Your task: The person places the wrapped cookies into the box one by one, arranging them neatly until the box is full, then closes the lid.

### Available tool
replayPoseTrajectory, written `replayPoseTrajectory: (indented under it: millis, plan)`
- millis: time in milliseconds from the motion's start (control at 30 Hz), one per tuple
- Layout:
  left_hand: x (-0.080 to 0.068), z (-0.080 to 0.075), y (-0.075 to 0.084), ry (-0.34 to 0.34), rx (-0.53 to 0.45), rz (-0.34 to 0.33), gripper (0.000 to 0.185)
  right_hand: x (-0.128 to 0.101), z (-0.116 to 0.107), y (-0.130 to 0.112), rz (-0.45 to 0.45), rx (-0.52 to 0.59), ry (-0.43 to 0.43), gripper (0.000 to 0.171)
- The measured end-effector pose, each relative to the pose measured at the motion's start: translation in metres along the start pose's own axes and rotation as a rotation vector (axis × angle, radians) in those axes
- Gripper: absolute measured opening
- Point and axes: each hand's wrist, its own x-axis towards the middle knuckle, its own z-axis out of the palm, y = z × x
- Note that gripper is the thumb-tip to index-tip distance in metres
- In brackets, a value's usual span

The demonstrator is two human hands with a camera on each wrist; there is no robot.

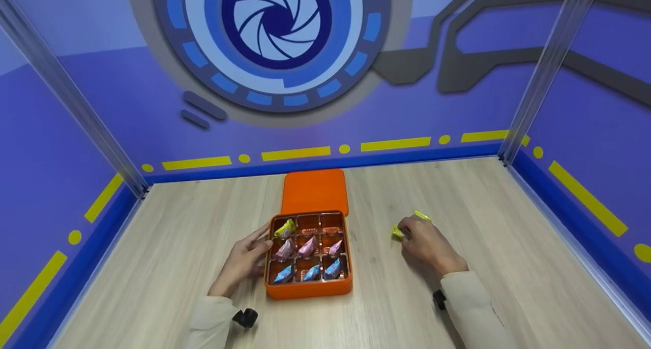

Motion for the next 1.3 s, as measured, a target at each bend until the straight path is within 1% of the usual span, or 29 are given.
replayPoseTrajectory:
  millis: [100, 233, 333, 500, 767, 1000, 1133, 1300]
  plan:
    - [0.000, 0.000, 0.000, 0.000, -0.004, 0.003, 0.055, 0.000, 0.000, 0.001, 0.021, 0.012, 0.002, 0.028]
    - [0.000, 0.000, 0.000, 0.000, 0.007, 0.010, 0.055, -0.001, -0.001, 0.002, 0.026, 0.023, 0.017, 0.031]
    - [0.000, -0.001, 0.000, 0.003, 0.020, 0.017, 0.055, -0.002, -0.001, 0.004, 0.026, 0.028, 0.036, 0.030]
    - [-0.001, 0.000, 0.000, 0.004, 0.012, 0.016, 0.056, -0.002, -0.001, 0.004, 0.038, 0.047, 0.053, 0.027]
    - [-0.001, 0.000, 0.000, -0.006, -0.003, 0.003, 0.056, -0.004, -0.004, 0.003, 0.037, 0.128, 0.081, 0.023]
    - [-0.002, 0.000, 0.002, -0.001, 0.001, -0.012, 0.056, -0.004, -0.001, 0.001, 0.123, 0.202, 0.066, 0.025]
    - [-0.002, -0.001, 0.002, -0.005, -0.010, -0.019, 0.055, -0.002, 0.002, -0.002, 0.136, 0.219, 0.064, 0.025]
    - [-0.002, 0.000, 0.001, -0.009, -0.025, -0.020, 0.055, 0.003, 0.003, -0.008, 0.126, 0.250, 0.075, 0.023]
